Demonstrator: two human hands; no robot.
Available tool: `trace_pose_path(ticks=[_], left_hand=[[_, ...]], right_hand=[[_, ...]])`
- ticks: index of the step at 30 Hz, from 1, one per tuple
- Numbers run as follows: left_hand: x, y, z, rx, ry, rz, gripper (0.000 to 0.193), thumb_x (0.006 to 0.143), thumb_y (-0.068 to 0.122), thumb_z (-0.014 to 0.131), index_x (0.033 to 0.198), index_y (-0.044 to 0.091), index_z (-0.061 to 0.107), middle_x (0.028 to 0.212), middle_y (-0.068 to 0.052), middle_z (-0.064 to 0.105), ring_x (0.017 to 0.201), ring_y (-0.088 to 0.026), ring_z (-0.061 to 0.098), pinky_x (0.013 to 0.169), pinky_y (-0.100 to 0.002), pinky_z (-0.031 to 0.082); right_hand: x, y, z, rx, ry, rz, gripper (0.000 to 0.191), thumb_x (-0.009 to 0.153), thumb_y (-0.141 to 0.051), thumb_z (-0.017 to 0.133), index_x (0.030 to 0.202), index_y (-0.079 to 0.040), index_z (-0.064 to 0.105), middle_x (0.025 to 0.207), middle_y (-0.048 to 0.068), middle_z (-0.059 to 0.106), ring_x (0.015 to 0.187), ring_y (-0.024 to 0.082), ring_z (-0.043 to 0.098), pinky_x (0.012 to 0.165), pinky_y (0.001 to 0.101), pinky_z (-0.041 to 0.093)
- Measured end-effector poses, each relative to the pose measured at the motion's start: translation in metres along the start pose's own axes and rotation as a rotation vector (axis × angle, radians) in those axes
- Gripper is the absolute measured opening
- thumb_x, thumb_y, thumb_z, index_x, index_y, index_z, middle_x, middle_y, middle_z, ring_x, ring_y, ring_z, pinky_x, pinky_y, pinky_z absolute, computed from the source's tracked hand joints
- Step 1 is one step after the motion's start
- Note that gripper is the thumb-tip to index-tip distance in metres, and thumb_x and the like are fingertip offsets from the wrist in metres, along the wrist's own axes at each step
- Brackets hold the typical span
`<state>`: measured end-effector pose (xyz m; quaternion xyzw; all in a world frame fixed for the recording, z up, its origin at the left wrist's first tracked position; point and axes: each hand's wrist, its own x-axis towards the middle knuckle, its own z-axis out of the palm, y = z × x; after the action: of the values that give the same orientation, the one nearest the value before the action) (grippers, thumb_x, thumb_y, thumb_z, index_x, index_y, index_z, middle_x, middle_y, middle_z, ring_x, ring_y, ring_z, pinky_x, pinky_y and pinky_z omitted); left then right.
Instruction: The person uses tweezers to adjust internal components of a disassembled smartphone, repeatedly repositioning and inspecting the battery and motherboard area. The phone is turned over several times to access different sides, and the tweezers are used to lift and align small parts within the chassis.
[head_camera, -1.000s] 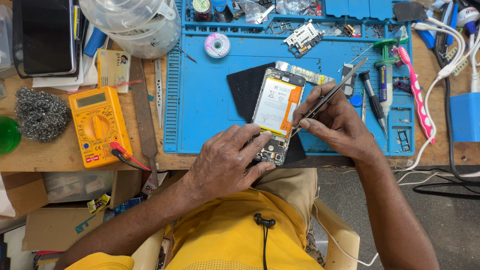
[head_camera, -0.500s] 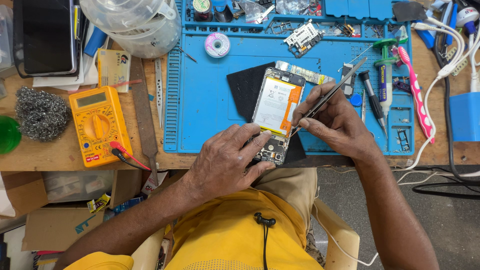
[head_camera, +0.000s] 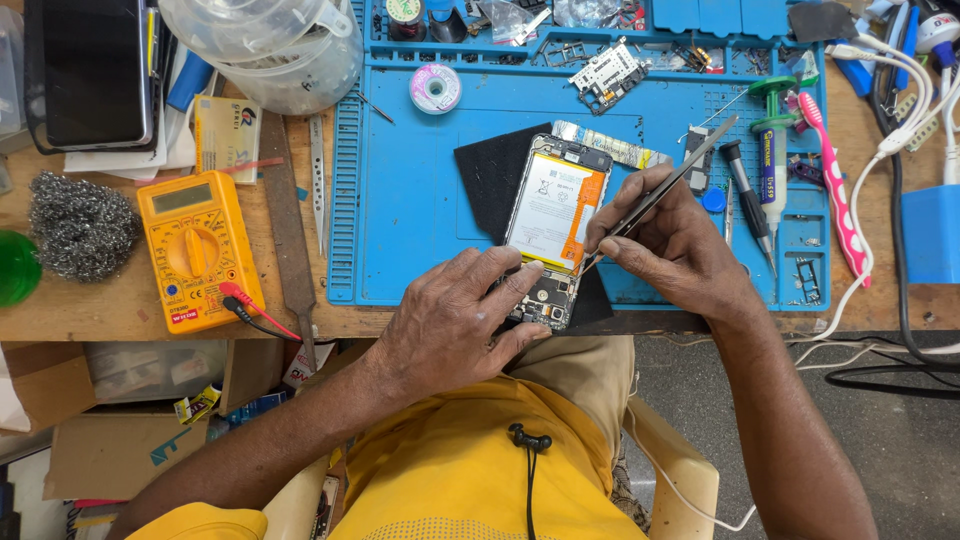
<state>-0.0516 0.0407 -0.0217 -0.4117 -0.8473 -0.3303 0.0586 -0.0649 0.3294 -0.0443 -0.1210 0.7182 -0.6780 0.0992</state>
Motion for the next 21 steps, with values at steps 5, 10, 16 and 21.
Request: trace_pose_path(ticks=[5,10,16,21], left_hand=[[-0.0001,0.0000,-0.0007,0.000,0.001,-0.003,0.054,0.089,0.037,0.079,0.124,-0.001,0.065,0.115,-0.012,0.058,0.098,-0.027,0.063,0.082,-0.041,0.056],[-0.0006,-0.0003,-0.0004,0.009,0.001,-0.005,0.054,0.089,0.038,0.079,0.124,-0.001,0.065,0.115,-0.012,0.058,0.097,-0.026,0.063,0.081,-0.041,0.056],[-0.0015,-0.0018,0.0006,0.015,-0.008,-0.002,0.056,0.089,0.040,0.078,0.125,-0.001,0.065,0.115,-0.012,0.057,0.097,-0.026,0.063,0.080,-0.041,0.057],[-0.0011,-0.0016,0.0005,0.018,-0.005,0.000,0.055,0.089,0.040,0.078,0.125,-0.001,0.065,0.115,-0.012,0.057,0.096,-0.026,0.063,0.080,-0.041,0.056]], right_hand=[[0.0006,0.0012,-0.0003,0.014,-0.006,-0.009,0.039,0.097,0.003,0.066,0.124,-0.012,0.042,0.111,0.011,0.070,0.112,0.019,0.071,0.099,0.0389,0.061],[0.0018,0.0023,-0.0015,0.031,-0.020,-0.012,0.038,0.097,0.002,0.066,0.124,-0.012,0.042,0.112,0.011,0.070,0.112,0.019,0.071,0.098,0.0390,0.062],[0.0016,0.0028,-0.0016,-0.002,-0.015,-0.017,0.038,0.096,0.001,0.066,0.124,-0.012,0.043,0.112,0.012,0.070,0.113,0.019,0.071,0.099,0.0391,0.062],[0.0019,0.0020,-0.0010,-0.013,-0.008,-0.007,0.038,0.097,0.001,0.067,0.124,-0.012,0.043,0.112,0.012,0.070,0.113,0.019,0.071,0.099,0.0390,0.062]])
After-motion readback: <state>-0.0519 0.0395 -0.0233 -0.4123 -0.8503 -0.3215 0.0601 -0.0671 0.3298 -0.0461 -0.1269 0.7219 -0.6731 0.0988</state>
